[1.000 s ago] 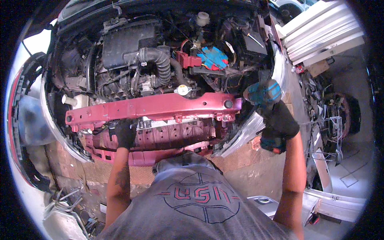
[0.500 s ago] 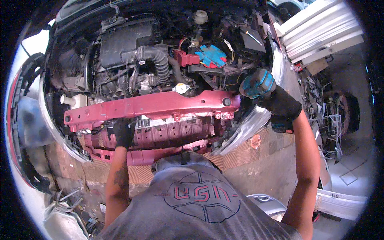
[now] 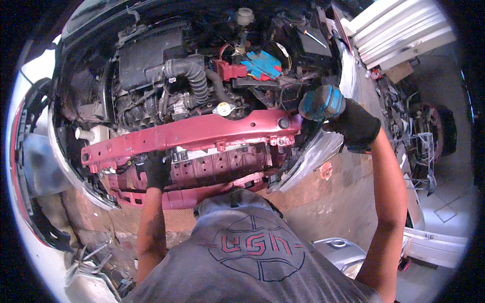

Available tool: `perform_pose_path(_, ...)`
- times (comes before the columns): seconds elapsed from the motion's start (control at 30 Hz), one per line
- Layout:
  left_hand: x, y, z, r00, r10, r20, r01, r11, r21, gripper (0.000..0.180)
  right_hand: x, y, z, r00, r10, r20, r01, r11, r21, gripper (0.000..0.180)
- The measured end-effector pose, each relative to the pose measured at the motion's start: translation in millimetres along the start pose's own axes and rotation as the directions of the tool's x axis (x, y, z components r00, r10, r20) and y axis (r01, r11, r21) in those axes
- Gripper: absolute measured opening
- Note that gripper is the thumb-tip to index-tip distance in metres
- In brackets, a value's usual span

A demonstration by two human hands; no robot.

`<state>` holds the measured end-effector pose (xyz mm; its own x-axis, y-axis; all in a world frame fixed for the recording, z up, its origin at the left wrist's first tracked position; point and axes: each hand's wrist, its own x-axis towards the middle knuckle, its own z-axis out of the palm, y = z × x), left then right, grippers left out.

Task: The person installs a red metal cross-member into the front of a car's engine bay. They align the part by hand, secure it with bolts, and use a power drill to tighten the fasteners.

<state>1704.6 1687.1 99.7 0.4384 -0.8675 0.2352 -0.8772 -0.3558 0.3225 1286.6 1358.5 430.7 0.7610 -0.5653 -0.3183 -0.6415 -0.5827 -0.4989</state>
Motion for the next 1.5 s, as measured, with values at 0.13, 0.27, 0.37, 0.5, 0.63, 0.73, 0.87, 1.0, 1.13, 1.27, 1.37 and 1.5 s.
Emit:
perform_pose_path(0.13,9.8,66.1,-44.6,0.931,-0.119,0.346,0.084,0.99,0.115,0.034,2.8,14.0,-2.0,0.999,-0.041,-0.017,0.041,0.999,-0.01,0.054)
perform_pose_path(0.27,-1.1,145.3,-50.4,0.977,0.131,0.171,-0.102,0.981,-0.167,0.037,5.8,30.6,-11.9,0.993,-0.113,0.025,0.113,0.994,-0.003,0.053)
perform_pose_path(0.37,25.1,237.5,-52.5,0.931,0.365,-0.017,-0.359,0.904,-0.233,0.068,12.8,49.4,-16.3,0.974,-0.217,0.071,0.215,0.976,0.03,0.053)
perform_pose_path(0.5,71.6,300.0,-30.0,0.94,0.341,0.02,-0.334,0.93,-0.152,0.1,46.4,75.3,-9.2,0.889,-0.436,0.142,0.419,0.898,0.134,0.053)
perform_pose_path(0.63,88.7,314.9,-5.2,0.967,0.225,0.121,-0.229,0.973,0.023,0.112,67.5,95.5,-1.7,0.774,-0.602,0.194,0.562,0.796,0.225,0.052)
perform_pose_path(0.73,88.9,312.8,-0.7,0.967,0.173,0.186,-0.185,0.981,0.052,0.116,60.5,90.3,-11.0,0.668,-0.742,0.056,0.743,0.669,0.005,0.044)
perform_pose_path(0.87,94.0,324.8,-2.1,0.978,0.124,0.169,-0.142,0.985,0.099,0.118,54.4,85.1,-32.3,0.551,-0.827,0.116,0.828,0.524,-0.199,0.036)
perform_pose_path(1.0,91.0,323.2,6.6,0.989,0.077,0.129,-0.087,0.993,0.076,0.118,44.3,73.0,-50.7,0.628,-0.771,-0.104,0.76,0.637,-0.131,0.035)
perform_pose_path(1.13,90.4,325.9,9.7,0.994,0.065,0.091,-0.071,0.995,0.068,0.116,52.7,90.7,-85.1,0.796,-0.604,0.041,0.588,0.754,-0.294,0.07)
perform_pose_path(1.27,96.9,331.4,2.4,0.993,0.036,0.109,-0.036,0.999,0.002,0.112,75.9,124.7,-117.5,0.799,-0.578,-0.166,0.471,0.773,-0.425,0.077)
perform_pose_path(1.37,88.5,321.1,10.2,0.996,0.065,0.062,-0.066,0.998,0.022,0.111,113.0,176.0,-136.2,0.839,-0.489,-0.238,0.251,0.737,-0.627,0.078)
perform_pose_path(1.5,94.4,330.2,-8.2,0.994,0.021,0.103,-0.027,0.998,0.055,0.11,158.0,208.9,-144.8,0.86,-0.403,-0.313,-0.019,0.588,-0.809,0.083)
